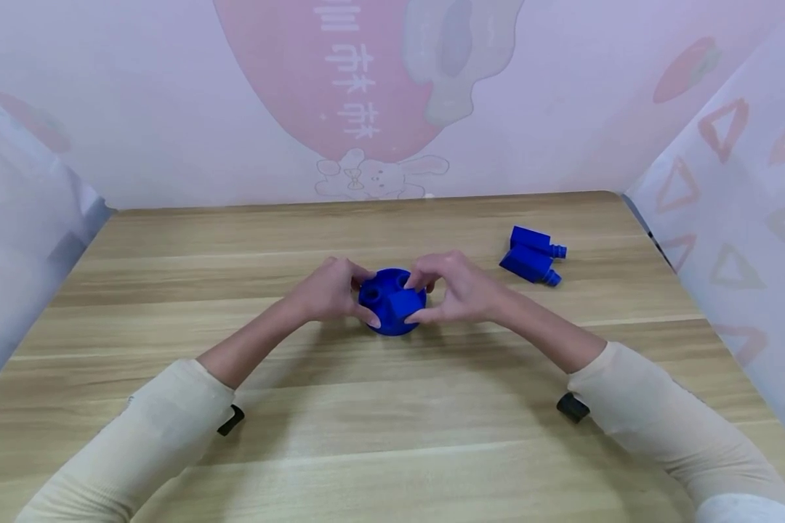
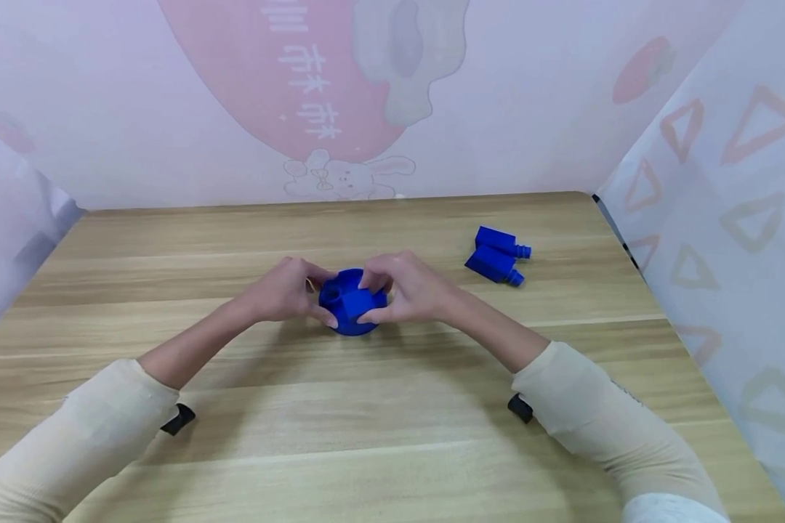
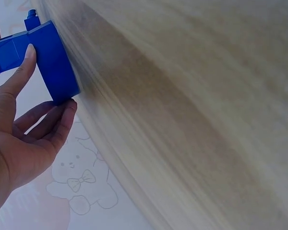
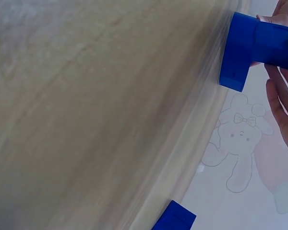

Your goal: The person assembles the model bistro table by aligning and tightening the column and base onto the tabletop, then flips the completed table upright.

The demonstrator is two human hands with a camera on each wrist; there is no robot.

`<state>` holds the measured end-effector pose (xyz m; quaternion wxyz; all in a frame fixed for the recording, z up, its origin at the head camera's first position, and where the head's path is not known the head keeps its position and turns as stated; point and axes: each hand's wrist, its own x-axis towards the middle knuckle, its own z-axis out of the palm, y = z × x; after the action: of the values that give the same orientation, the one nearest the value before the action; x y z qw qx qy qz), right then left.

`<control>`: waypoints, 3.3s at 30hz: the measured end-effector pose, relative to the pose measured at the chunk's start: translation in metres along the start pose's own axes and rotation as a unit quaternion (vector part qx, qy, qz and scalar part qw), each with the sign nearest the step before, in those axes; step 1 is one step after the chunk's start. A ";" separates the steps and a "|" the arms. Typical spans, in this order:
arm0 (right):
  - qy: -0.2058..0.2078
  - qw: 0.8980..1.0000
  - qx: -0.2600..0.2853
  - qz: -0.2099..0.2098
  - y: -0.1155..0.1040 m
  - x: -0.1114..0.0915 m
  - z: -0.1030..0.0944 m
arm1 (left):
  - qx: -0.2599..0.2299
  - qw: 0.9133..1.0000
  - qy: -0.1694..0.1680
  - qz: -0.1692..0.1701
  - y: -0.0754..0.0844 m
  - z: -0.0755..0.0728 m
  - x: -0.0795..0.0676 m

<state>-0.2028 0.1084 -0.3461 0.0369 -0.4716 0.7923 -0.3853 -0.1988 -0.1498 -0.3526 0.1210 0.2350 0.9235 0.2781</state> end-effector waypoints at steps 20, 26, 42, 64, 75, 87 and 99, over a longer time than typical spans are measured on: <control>0.045 0.998 0.033 0.014 0.004 -0.005 0.007 | 0.000 1.000 0.018 0.000 0.002 0.003 -0.002; 0.048 0.998 0.035 0.020 0.003 -0.005 0.007 | 0.006 1.000 0.018 -0.004 0.003 0.003 -0.002; 0.034 0.998 0.032 0.032 0.006 -0.009 0.006 | -0.011 1.000 -0.021 0.008 0.002 0.003 -0.005; 0.076 0.925 -0.161 0.336 0.049 -0.044 -0.072 | -0.049 0.987 0.032 0.152 0.043 0.005 -0.009; 0.012 0.883 -0.251 0.397 0.058 -0.051 -0.083 | -0.030 0.989 0.017 0.145 0.043 0.002 -0.010; -0.002 0.887 -0.256 0.384 0.057 -0.049 -0.081 | -0.067 0.979 -0.004 0.191 0.024 -0.019 -0.017; 0.030 0.920 -0.228 0.317 0.038 -0.031 -0.070 | -0.074 0.993 0.069 0.052 0.026 -0.009 -0.015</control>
<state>-0.2425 0.1822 -0.3308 0.0246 -0.1793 0.9676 -0.1759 -0.1794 -0.1420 -0.3288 0.0591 0.2536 0.8928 0.3676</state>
